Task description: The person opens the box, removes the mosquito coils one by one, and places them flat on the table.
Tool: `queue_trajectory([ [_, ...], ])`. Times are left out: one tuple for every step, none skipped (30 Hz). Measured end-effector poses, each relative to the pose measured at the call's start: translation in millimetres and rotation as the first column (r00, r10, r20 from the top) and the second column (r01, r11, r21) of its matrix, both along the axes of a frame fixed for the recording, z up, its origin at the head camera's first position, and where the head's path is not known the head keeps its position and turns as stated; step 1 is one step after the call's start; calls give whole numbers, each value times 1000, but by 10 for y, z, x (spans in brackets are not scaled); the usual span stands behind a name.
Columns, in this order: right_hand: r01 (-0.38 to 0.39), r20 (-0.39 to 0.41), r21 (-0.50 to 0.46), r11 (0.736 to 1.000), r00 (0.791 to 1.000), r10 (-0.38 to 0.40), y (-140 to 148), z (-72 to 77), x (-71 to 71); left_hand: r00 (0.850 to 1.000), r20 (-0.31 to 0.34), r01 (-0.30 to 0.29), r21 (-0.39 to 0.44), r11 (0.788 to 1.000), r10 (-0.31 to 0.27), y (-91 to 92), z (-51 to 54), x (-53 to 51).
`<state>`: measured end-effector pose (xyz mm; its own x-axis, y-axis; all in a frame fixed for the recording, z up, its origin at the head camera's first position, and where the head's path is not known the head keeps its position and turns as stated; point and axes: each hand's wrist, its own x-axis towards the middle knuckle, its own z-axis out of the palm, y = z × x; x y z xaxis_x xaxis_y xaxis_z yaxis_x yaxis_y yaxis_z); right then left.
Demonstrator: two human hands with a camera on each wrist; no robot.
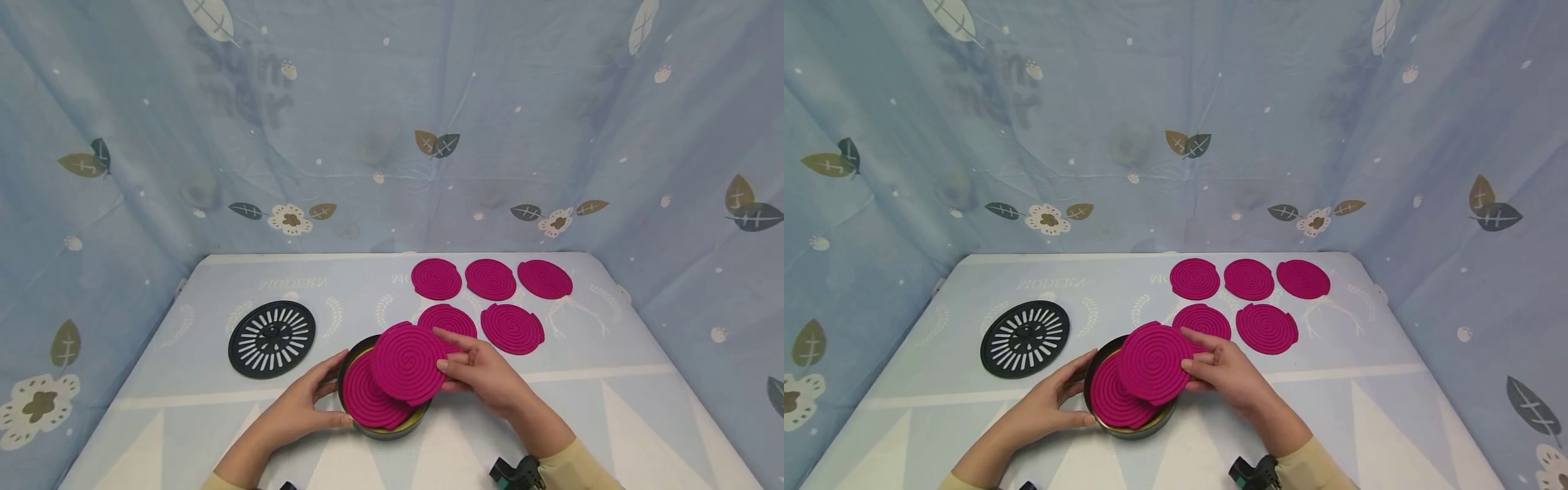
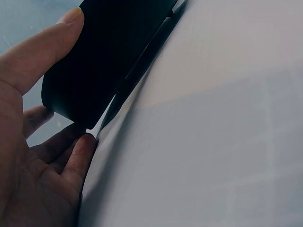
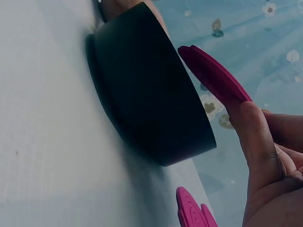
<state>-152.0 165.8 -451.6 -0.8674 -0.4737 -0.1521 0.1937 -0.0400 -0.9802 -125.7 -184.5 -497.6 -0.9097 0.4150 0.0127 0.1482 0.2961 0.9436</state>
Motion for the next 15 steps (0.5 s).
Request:
queue_trajectory([
  [9, -1, -1, 1000, 1000, -9, 22, -2, -1, 1000, -3, -1, -2, 1000, 1, -1, -2, 0],
  [18, 0, -1, 1000, 1000, -18, 44, -2, -1, 1000, -5, -3, -3, 1000, 3, -2, -4, -1],
  [31, 1, 5, 1000, 1000, -31, 65, 1, 0, 1000, -7, -3, -6, 1000, 3, -1, -5, -1],
  [45, 5, 12, 999, 999, -45, 85, 4, 2, 1000, -8, -4, -7, 1000, 4, 0, -7, -2],
  [58, 7, 15, 998, 998, -58, 106, 6, 3, 1000, -9, -4, -8, 1000, 4, 1, -8, -3],
  [69, 9, 21, 997, 998, -69, 127, 10, 5, 1000, -8, -4, -9, 1000, 4, 2, -9, -3],
  [78, 11, 21, 997, 997, -78, 149, 13, 5, 1000, -4, -6, -13, 1000, 6, 5, -6, -3],
  [86, 14, 21, 996, 996, -86, 170, 16, 7, 1000, 2, -8, -16, 1000, 8, 7, -3, -2],
  [93, 14, 23, 995, 996, -93, 192, 19, 8, 1000, 8, -10, -20, 1000, 10, 9, 2, -2],
  [99, 13, 21, 995, 995, -99, 216, 18, 7, 1000, 15, -12, -24, 1000, 12, 11, 8, -1],
  [103, 9, 19, 995, 995, -103, 242, 16, 4, 1000, 21, -14, -28, 999, 15, 14, 14, -1],
  [109, 7, 21, 994, 994, -109, 266, 16, 3, 999, 28, -18, -33, 999, 18, 15, 21, 0],
  [112, 1, 20, 993, 994, -112, 291, 13, 0, 999, 32, -20, -38, 999, 21, 16, 26, 1],
  [118, -4, 21, 993, 993, -118, 316, 11, -4, 999, 34, -20, -38, 999, 22, 17, 30, 2],
  [124, -8, 21, 992, 992, -124, 341, 8, -8, 999, 35, -20, -37, 999, 21, 17, 34, 3],
])
